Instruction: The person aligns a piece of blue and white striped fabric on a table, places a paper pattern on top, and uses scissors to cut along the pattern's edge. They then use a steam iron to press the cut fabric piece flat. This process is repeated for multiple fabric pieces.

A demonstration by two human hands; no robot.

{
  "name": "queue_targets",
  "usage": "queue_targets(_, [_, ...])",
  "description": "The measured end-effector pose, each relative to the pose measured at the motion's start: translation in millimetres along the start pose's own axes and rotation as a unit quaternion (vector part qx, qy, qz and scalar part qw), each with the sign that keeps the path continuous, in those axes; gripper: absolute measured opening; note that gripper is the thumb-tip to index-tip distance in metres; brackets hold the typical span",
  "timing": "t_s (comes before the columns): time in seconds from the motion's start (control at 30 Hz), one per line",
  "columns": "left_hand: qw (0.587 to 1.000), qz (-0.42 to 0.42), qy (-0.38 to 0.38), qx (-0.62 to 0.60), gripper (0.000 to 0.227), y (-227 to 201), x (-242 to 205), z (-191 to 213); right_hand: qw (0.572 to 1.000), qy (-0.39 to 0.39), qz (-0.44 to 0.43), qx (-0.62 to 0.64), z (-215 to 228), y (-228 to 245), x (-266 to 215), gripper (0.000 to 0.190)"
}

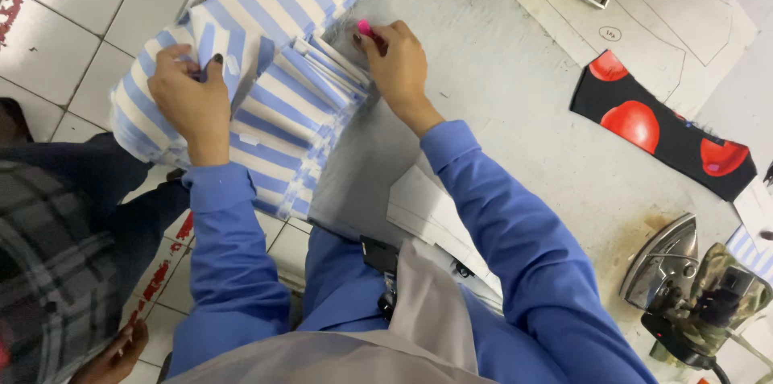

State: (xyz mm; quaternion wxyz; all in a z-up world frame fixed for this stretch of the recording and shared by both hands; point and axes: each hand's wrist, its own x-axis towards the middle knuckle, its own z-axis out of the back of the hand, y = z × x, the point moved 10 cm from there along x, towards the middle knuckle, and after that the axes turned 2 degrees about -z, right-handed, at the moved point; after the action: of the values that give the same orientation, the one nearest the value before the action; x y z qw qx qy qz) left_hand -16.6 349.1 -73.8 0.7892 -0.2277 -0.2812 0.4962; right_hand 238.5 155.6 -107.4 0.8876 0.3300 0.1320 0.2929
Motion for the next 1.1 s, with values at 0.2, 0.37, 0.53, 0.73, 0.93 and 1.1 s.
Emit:
queue_targets(0.2, [0.991,-0.079,-0.024,-0.104,0.013,-59,22,22,0.999,-0.023,0.028,-0.017,2,3,-3,0.018])
queue_targets(0.37, [0.921,-0.254,0.070,-0.287,0.021,-207,-1,24,0.980,-0.038,0.196,0.002,44,78,-12,0.063])
queue_targets(0.53, [0.865,-0.357,0.137,-0.326,0.041,-247,-20,-12,0.924,0.038,0.146,0.350,116,83,5,0.023])
queue_targets(0.73, [0.914,-0.295,0.166,-0.222,0.091,-201,-8,-103,0.842,0.047,0.103,0.528,247,70,-44,0.044])
queue_targets(0.93, [0.836,-0.407,0.208,-0.306,0.027,-305,-57,-64,0.787,0.086,0.174,0.585,330,-27,-145,0.041])
queue_targets(1.1, [0.783,-0.439,0.321,-0.301,0.023,-306,-105,-85,0.762,-0.204,-0.051,0.612,397,-210,-269,0.019])
